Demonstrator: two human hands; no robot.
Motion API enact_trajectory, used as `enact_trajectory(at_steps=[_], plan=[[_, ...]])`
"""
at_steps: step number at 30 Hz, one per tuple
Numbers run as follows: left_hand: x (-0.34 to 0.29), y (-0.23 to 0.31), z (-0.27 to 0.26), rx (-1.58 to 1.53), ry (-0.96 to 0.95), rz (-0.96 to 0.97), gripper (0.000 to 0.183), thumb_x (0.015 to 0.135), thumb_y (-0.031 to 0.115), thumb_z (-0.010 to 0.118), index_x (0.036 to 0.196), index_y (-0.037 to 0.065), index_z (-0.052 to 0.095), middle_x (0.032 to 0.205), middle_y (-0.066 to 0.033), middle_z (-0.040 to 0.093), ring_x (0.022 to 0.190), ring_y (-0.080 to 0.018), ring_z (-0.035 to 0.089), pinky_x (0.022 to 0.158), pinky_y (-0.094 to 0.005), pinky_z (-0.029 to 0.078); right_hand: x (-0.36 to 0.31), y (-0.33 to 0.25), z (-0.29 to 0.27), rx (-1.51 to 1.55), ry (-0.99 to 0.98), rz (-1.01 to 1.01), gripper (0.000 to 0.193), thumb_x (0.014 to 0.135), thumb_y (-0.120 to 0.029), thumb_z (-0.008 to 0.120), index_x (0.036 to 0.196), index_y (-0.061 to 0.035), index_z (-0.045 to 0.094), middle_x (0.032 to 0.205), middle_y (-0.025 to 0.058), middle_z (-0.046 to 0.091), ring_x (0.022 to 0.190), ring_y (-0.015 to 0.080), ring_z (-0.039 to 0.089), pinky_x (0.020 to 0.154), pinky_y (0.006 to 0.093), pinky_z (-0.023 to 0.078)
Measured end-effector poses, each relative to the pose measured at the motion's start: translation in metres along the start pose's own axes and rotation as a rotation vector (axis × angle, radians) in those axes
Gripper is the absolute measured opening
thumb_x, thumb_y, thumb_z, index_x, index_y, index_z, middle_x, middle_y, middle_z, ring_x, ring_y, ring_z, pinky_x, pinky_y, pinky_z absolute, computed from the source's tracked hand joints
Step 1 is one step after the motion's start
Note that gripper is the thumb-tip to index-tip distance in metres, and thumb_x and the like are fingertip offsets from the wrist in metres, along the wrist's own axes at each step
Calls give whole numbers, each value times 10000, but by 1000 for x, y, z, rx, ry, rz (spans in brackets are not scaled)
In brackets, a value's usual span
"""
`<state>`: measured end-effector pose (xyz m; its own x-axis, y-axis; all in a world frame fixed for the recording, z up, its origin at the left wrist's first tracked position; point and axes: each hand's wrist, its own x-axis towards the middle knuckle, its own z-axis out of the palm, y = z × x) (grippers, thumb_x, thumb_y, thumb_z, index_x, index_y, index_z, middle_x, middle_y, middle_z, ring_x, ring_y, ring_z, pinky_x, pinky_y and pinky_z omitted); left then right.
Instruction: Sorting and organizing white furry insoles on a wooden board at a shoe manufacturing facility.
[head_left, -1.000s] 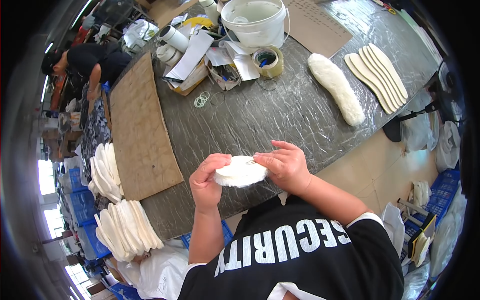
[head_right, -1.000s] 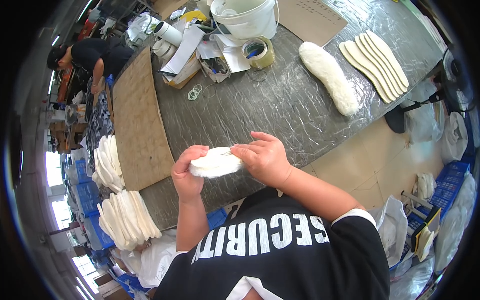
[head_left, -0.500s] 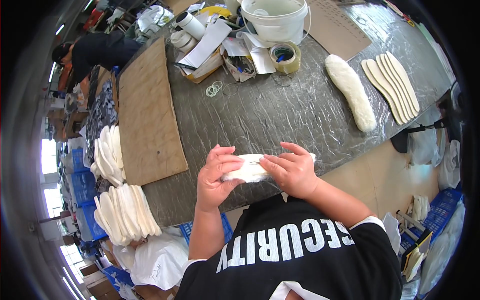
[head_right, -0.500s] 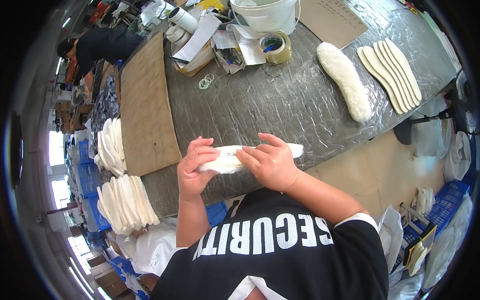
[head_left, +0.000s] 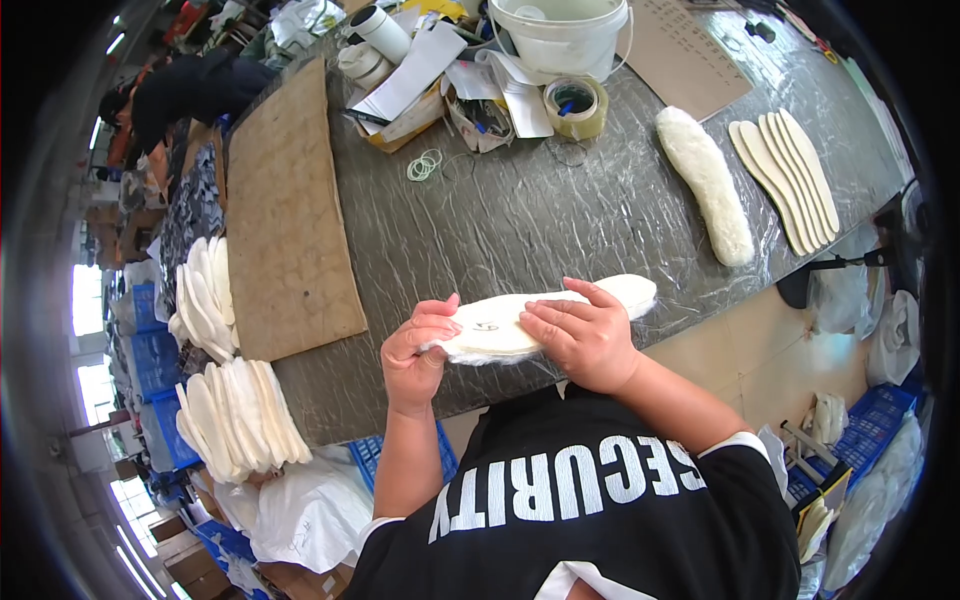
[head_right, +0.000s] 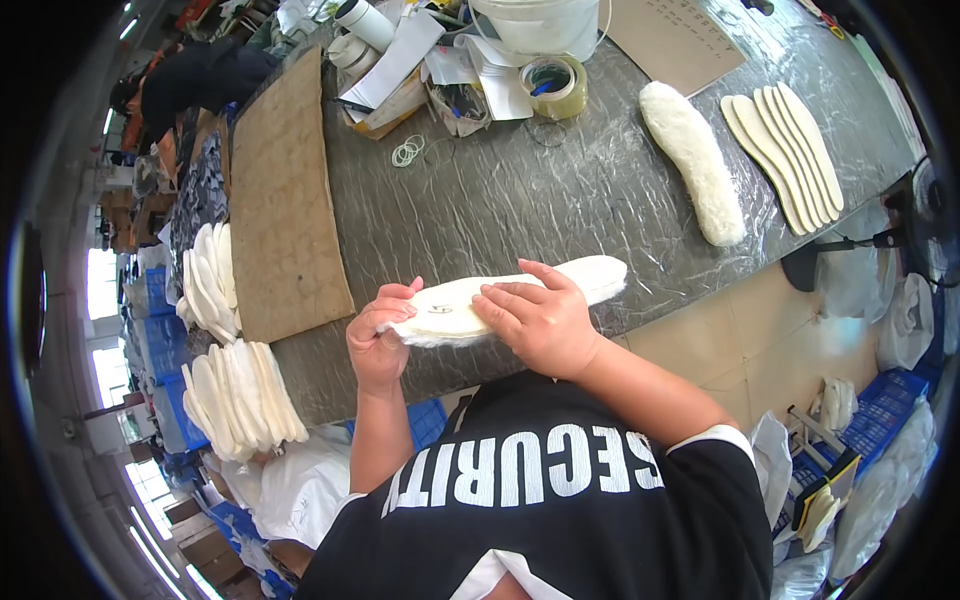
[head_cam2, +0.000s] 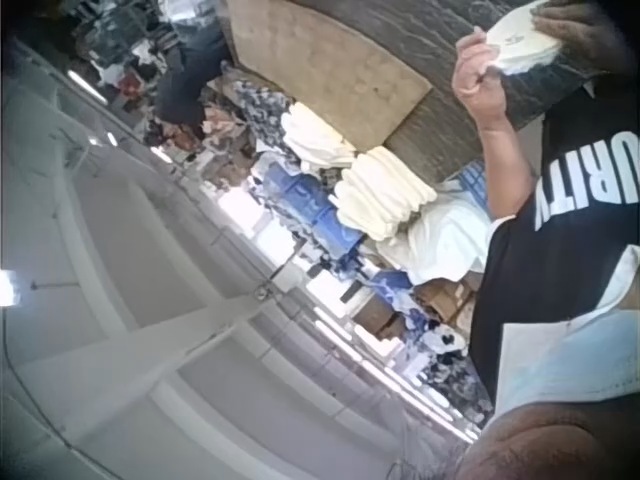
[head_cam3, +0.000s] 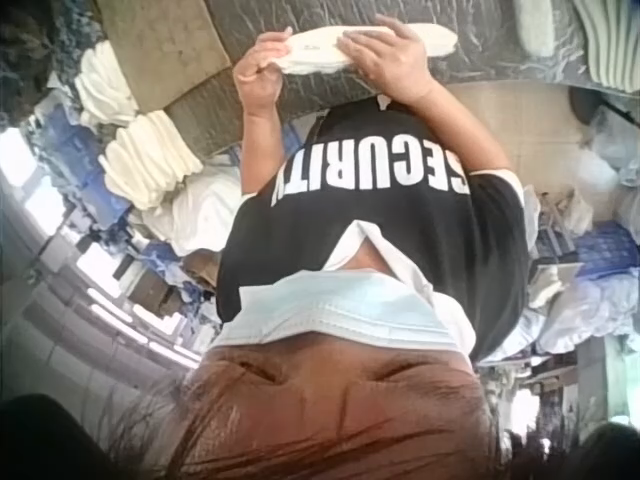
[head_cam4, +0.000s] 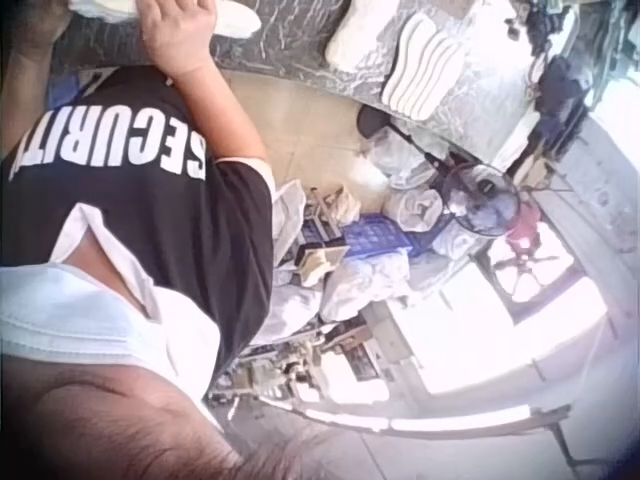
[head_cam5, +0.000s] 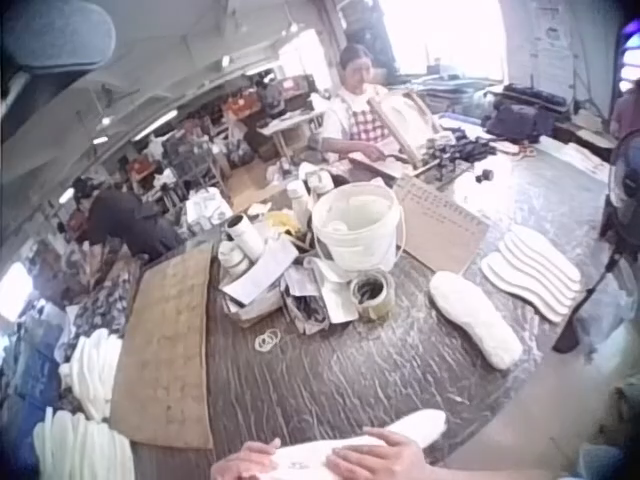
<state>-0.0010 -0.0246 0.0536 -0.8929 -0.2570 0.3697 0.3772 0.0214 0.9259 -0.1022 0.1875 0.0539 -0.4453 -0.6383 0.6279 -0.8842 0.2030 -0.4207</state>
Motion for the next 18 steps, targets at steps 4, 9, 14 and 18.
enact_trajectory(at_steps=[4, 9, 14, 18], plan=[[-19, -15, -12, -74, 26, -132, 244, 844, 226, 662, 897, -11, 631, 892, -104, 644, 881, -239, 597, 919, -458, 454, -4, 6, 9, 120, -275, 159, 263, 665, -208, 674, 905, -109, 637, 814, 17, 671, 685, 169, 639, 656, 356, 482], [-53, -62, -33, 608, 278, -690, 365, 886, 212, 614, 1145, -39, 557, 1047, -177, 620, 978, -273, 596, 862, -410, 470, -7, 38, 32, -156, -368, 411, 506, 746, -355, 679, 1147, -73, 552, 1097, 111, 631, 991, 246, 605, 946, 422, 392], [-34, -62, -2, 1254, -290, -136, 639, 904, 440, 472, 1344, -13, 374, 1421, -185, 342, 1331, -337, 293, 1090, -480, 181, -48, 19, 47, -163, -487, 295, 818, 746, -607, 546, 1349, -72, 404, 1466, 163, 277, 1378, 315, 210, 1095, 539, 120], [-45, -107, 12, 1296, -585, -260, 785, 767, 508, 582, 1378, 64, 368, 1488, -97, 254, 1386, -290, 192, 1064, -619, 104, -72, 15, 75, -146, -721, 227, 958, 704, -732, 455, 1375, -54, 375, 1482, 179, 236, 1396, 330, 147, 1093, 567, 63]])
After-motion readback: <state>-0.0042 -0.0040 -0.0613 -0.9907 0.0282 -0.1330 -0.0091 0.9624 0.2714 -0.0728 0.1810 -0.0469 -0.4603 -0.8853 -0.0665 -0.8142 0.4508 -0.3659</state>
